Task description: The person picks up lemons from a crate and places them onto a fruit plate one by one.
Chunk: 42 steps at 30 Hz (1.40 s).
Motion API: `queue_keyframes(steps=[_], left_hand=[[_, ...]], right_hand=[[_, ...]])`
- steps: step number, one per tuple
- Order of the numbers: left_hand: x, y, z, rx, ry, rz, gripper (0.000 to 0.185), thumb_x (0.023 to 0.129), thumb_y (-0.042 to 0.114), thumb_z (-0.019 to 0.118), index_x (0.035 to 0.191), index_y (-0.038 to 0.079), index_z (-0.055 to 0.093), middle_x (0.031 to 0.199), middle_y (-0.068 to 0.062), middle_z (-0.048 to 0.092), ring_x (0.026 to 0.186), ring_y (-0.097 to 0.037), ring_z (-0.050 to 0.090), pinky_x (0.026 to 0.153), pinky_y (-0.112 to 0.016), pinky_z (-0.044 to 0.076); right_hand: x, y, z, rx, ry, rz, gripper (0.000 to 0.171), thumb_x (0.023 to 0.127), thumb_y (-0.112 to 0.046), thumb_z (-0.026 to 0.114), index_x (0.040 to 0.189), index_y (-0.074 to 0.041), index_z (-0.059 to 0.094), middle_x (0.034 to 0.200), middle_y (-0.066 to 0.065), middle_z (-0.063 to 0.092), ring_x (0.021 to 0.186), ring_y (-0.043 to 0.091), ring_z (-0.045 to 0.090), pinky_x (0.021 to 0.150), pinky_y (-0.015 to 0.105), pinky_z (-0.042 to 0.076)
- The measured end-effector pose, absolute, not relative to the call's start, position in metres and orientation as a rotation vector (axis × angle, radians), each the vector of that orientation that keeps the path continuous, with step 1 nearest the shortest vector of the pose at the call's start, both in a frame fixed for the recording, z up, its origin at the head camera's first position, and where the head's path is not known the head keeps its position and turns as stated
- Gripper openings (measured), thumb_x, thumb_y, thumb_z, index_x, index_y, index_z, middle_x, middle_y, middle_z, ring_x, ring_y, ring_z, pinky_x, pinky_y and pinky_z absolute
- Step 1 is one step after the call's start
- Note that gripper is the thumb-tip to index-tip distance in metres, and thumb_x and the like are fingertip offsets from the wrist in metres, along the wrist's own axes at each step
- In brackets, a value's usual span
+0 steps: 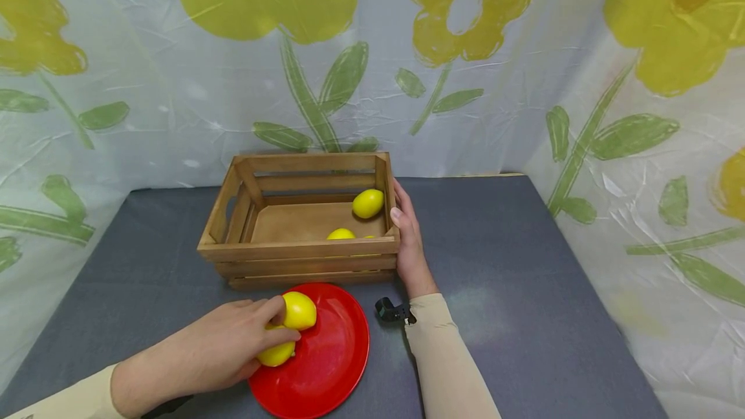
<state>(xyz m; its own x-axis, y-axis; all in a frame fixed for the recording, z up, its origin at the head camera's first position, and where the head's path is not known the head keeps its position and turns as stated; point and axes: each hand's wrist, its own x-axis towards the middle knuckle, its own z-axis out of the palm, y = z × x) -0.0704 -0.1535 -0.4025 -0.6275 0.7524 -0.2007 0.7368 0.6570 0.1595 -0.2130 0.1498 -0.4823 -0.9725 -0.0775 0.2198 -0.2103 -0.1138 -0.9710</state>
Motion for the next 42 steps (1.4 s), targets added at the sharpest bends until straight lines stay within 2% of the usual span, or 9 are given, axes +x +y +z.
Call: queue_keyframes(steps=[12, 22, 29, 35, 39, 42], left_hand=[[-0.071, -0.153, -0.4, 1.198, 2.63, 0.101, 0.065, 0.074, 0.029, 0.098, 0.133, 0.037, 0.071, 0.125, 0.004, 0.061, 0.102, -0.012, 0.06, 0.083, -0.034, 0.06], [-0.074, -0.149, -0.39, 1.218, 2.641, 0.066, 0.065, 0.076, 0.033, 0.098, 0.135, 0.035, 0.071, 0.12, 0.005, 0.06, 0.1, -0.012, 0.061, 0.083, -0.034, 0.06], [-0.08, -0.144, -0.365, 1.317, 2.654, 0.085, 0.064, 0.079, 0.037, 0.096, 0.138, 0.036, 0.07, 0.121, 0.005, 0.061, 0.097, -0.011, 0.063, 0.08, -0.031, 0.059], [-0.089, -0.137, -0.335, 1.339, 2.594, 0.192, 0.056, 0.087, 0.037, 0.09, 0.139, 0.041, 0.069, 0.117, 0.008, 0.059, 0.088, -0.002, 0.055, 0.075, -0.023, 0.054], [-0.097, -0.132, -0.319, 1.366, 2.586, 0.21, 0.054, 0.089, 0.036, 0.089, 0.139, 0.038, 0.069, 0.115, 0.009, 0.059, 0.084, -0.001, 0.054, 0.072, -0.019, 0.052], [-0.104, -0.128, -0.31, 1.409, 2.602, 0.187, 0.053, 0.089, 0.039, 0.089, 0.139, 0.036, 0.07, 0.117, 0.008, 0.06, 0.087, -0.003, 0.058, 0.073, -0.02, 0.055]], right_hand=[[-0.214, 0.151, -0.48, 0.319, -2.026, 2.256, 0.074, 0.099, -0.055, 0.04, 0.17, -0.038, 0.032, 0.177, -0.004, 0.026, 0.159, 0.031, 0.029, 0.128, 0.066, 0.02], [-0.215, 0.153, -0.479, 0.319, -2.015, 2.255, 0.073, 0.098, -0.055, 0.04, 0.169, -0.037, 0.033, 0.176, -0.003, 0.028, 0.158, 0.032, 0.031, 0.127, 0.066, 0.022], [-0.216, 0.155, -0.481, 0.314, -2.034, 2.243, 0.072, 0.099, -0.055, 0.039, 0.169, -0.039, 0.033, 0.176, -0.004, 0.028, 0.159, 0.03, 0.03, 0.128, 0.066, 0.022], [-0.215, 0.155, -0.483, 0.315, -2.036, 2.25, 0.071, 0.1, -0.055, 0.04, 0.169, -0.039, 0.033, 0.177, -0.004, 0.028, 0.159, 0.031, 0.031, 0.128, 0.065, 0.022], [-0.213, 0.153, -0.484, 0.314, -2.048, 2.265, 0.072, 0.099, -0.057, 0.041, 0.169, -0.04, 0.031, 0.177, -0.004, 0.026, 0.159, 0.031, 0.029, 0.128, 0.066, 0.022], [-0.213, 0.151, -0.484, 0.309, -2.045, 2.263, 0.074, 0.099, -0.058, 0.041, 0.169, -0.04, 0.031, 0.178, -0.004, 0.026, 0.16, 0.032, 0.029, 0.129, 0.068, 0.021]])
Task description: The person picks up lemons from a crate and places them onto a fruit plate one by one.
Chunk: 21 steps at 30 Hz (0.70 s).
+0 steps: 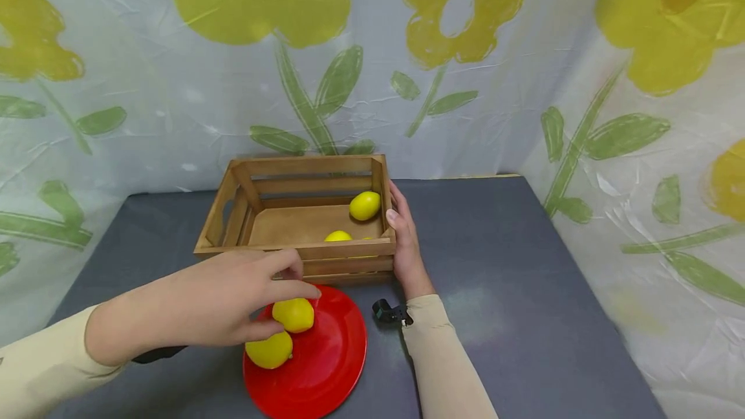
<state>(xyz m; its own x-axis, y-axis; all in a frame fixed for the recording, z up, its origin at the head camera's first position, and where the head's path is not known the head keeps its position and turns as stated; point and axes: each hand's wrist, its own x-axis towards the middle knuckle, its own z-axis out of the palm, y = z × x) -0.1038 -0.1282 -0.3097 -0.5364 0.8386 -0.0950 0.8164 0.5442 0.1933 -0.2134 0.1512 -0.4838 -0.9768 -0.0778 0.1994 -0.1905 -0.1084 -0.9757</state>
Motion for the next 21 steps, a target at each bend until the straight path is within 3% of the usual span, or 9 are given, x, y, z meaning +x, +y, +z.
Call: queue_keyframes(steps=[4, 10, 17, 21], left_hand=[[-0.114, -0.122, -0.299, 1.444, 2.614, 0.166, 0.05, 0.091, 0.038, 0.087, 0.139, 0.033, 0.071, 0.121, 0.005, 0.061, 0.089, -0.007, 0.062, 0.075, -0.023, 0.057], [-0.13, -0.113, -0.286, 1.442, 2.597, 0.191, 0.048, 0.094, 0.034, 0.084, 0.14, 0.032, 0.07, 0.122, 0.006, 0.062, 0.08, -0.002, 0.06, 0.071, -0.02, 0.055], [-0.152, -0.102, -0.271, 1.526, 2.646, 0.191, 0.049, 0.094, 0.039, 0.084, 0.14, 0.03, 0.07, 0.124, 0.005, 0.064, 0.086, -0.006, 0.066, 0.079, -0.028, 0.061], [-0.167, -0.094, -0.266, 1.539, 2.664, 0.178, 0.046, 0.095, 0.038, 0.083, 0.138, 0.029, 0.071, 0.121, 0.003, 0.064, 0.079, -0.008, 0.062, 0.075, -0.028, 0.059]], right_hand=[[-0.213, 0.151, -0.483, 0.29, -2.057, 2.243, 0.074, 0.099, -0.059, 0.042, 0.169, -0.039, 0.032, 0.177, -0.004, 0.027, 0.16, 0.033, 0.029, 0.129, 0.069, 0.021], [-0.215, 0.151, -0.481, 0.286, -2.049, 2.253, 0.075, 0.098, -0.057, 0.041, 0.169, -0.037, 0.032, 0.177, -0.003, 0.026, 0.16, 0.032, 0.029, 0.129, 0.067, 0.02], [-0.216, 0.151, -0.482, 0.289, -2.032, 2.262, 0.076, 0.098, -0.057, 0.042, 0.17, -0.035, 0.032, 0.177, -0.002, 0.027, 0.159, 0.033, 0.03, 0.129, 0.066, 0.021], [-0.215, 0.151, -0.481, 0.289, -2.047, 2.268, 0.073, 0.099, -0.056, 0.042, 0.169, -0.038, 0.033, 0.176, -0.002, 0.028, 0.158, 0.035, 0.032, 0.128, 0.067, 0.024]])
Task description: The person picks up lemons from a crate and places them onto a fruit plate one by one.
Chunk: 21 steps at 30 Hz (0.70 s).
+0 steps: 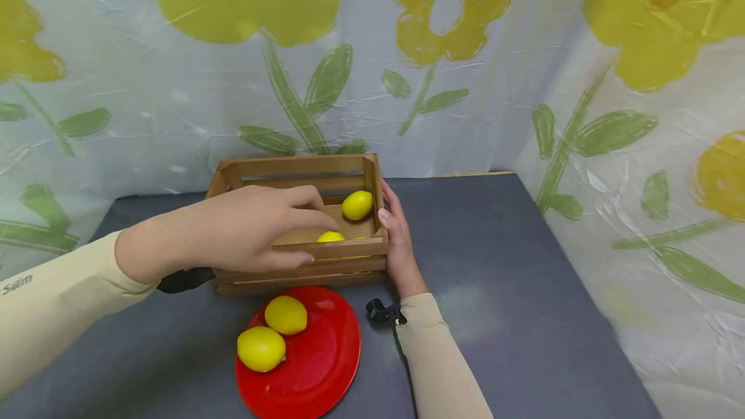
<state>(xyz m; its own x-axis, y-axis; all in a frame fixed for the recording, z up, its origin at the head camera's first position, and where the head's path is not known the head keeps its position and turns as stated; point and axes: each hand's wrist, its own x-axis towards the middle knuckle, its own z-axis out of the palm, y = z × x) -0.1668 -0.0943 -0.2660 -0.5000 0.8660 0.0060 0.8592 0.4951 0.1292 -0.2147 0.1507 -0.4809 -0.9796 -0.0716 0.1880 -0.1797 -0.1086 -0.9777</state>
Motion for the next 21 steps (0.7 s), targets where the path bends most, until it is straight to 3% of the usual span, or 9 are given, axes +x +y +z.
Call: queue_keyframes(steps=[9, 17, 21], left_hand=[[-0.206, -0.074, -0.272, 1.453, 2.666, 0.149, 0.048, 0.096, 0.034, 0.081, 0.14, 0.02, 0.071, 0.13, -0.002, 0.066, 0.103, -0.019, 0.07, 0.092, -0.04, 0.062], [-0.243, -0.058, -0.291, 1.389, 2.613, 0.149, 0.051, 0.097, 0.03, 0.079, 0.144, 0.014, 0.069, 0.127, -0.005, 0.069, 0.095, -0.019, 0.064, 0.086, -0.038, 0.059], [-0.259, -0.052, -0.302, 1.354, 2.58, 0.17, 0.051, 0.097, 0.029, 0.078, 0.145, 0.015, 0.069, 0.124, -0.004, 0.068, 0.095, -0.019, 0.064, 0.089, -0.04, 0.059]], right_hand=[[-0.217, 0.153, -0.482, 0.306, -2.057, 2.256, 0.072, 0.098, -0.059, 0.042, 0.167, -0.042, 0.034, 0.175, -0.004, 0.03, 0.158, 0.031, 0.033, 0.129, 0.065, 0.024], [-0.216, 0.152, -0.482, 0.304, -2.06, 2.245, 0.072, 0.098, -0.059, 0.043, 0.168, -0.041, 0.034, 0.175, -0.005, 0.03, 0.159, 0.032, 0.033, 0.129, 0.067, 0.023], [-0.215, 0.152, -0.481, 0.305, -2.07, 2.245, 0.07, 0.099, -0.06, 0.043, 0.167, -0.044, 0.035, 0.174, -0.008, 0.032, 0.158, 0.03, 0.034, 0.13, 0.064, 0.024]])
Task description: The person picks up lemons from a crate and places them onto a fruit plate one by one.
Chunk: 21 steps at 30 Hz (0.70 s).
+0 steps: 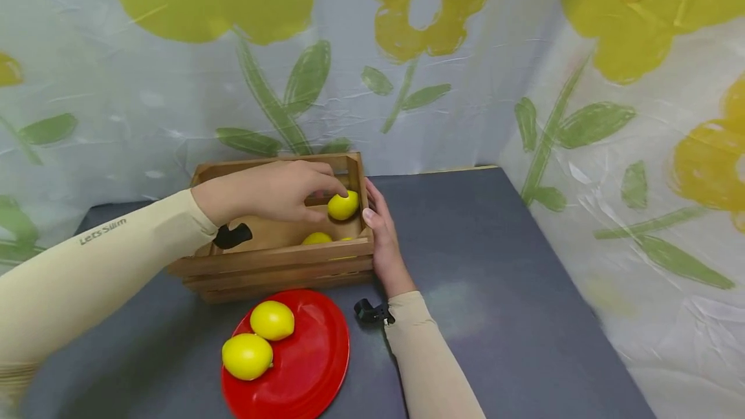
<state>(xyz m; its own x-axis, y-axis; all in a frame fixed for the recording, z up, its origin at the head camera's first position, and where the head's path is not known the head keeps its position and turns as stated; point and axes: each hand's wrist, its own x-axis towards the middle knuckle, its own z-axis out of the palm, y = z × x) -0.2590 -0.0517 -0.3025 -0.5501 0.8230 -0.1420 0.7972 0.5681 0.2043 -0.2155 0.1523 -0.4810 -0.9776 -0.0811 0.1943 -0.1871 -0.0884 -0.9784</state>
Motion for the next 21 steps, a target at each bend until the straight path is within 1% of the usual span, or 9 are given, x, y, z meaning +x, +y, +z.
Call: queue_keyframes(steps=[3, 6, 9, 16, 19, 21], left_hand=[[-0.268, -0.047, -0.311, 1.311, 2.548, 0.194, 0.052, 0.096, 0.029, 0.077, 0.145, 0.016, 0.068, 0.128, -0.005, 0.068, 0.106, -0.022, 0.067, 0.099, -0.043, 0.059], [-0.274, -0.04, -0.319, 1.262, 2.506, 0.209, 0.055, 0.094, 0.031, 0.08, 0.146, 0.017, 0.068, 0.136, -0.006, 0.068, 0.12, -0.025, 0.067, 0.107, -0.045, 0.057], [-0.278, -0.033, -0.326, 1.233, 2.461, 0.208, 0.056, 0.093, 0.032, 0.081, 0.145, 0.017, 0.068, 0.141, -0.008, 0.068, 0.125, -0.027, 0.066, 0.11, -0.046, 0.056], [-0.284, -0.025, -0.341, 1.237, 2.384, 0.178, 0.053, 0.094, 0.028, 0.081, 0.142, 0.011, 0.07, 0.133, -0.01, 0.073, 0.121, -0.029, 0.068, 0.11, -0.045, 0.056], [-0.287, -0.02, -0.344, 1.251, 2.354, 0.188, 0.047, 0.093, 0.029, 0.083, 0.137, 0.012, 0.073, 0.125, -0.006, 0.076, 0.113, -0.026, 0.069, 0.106, -0.042, 0.058], [-0.288, -0.017, -0.345, 1.259, 2.341, 0.186, 0.042, 0.093, 0.029, 0.083, 0.132, 0.014, 0.076, 0.117, -0.004, 0.077, 0.104, -0.022, 0.068, 0.099, -0.038, 0.058]], right_hand=[[-0.216, 0.151, -0.48, 0.317, -2.059, 2.268, 0.071, 0.099, -0.057, 0.042, 0.168, -0.041, 0.034, 0.175, -0.005, 0.031, 0.158, 0.031, 0.034, 0.13, 0.064, 0.024], [-0.216, 0.152, -0.479, 0.312, -2.044, 2.269, 0.071, 0.099, -0.055, 0.042, 0.168, -0.038, 0.034, 0.175, -0.003, 0.031, 0.158, 0.031, 0.035, 0.13, 0.064, 0.023], [-0.216, 0.153, -0.479, 0.316, -2.039, 2.266, 0.071, 0.099, -0.054, 0.042, 0.168, -0.038, 0.035, 0.174, -0.003, 0.033, 0.156, 0.031, 0.037, 0.13, 0.064, 0.025], [-0.218, 0.153, -0.482, 0.324, -2.073, 2.251, 0.072, 0.097, -0.059, 0.041, 0.167, -0.043, 0.035, 0.171, -0.003, 0.036, 0.152, 0.03, 0.042, 0.126, 0.065, 0.03], [-0.219, 0.153, -0.483, 0.321, -2.067, 2.238, 0.072, 0.097, -0.059, 0.041, 0.167, -0.043, 0.035, 0.171, -0.003, 0.036, 0.152, 0.031, 0.042, 0.126, 0.067, 0.031], [-0.219, 0.154, -0.484, 0.325, -2.056, 2.234, 0.072, 0.097, -0.059, 0.041, 0.167, -0.042, 0.036, 0.171, -0.003, 0.036, 0.151, 0.031, 0.042, 0.125, 0.067, 0.032]])
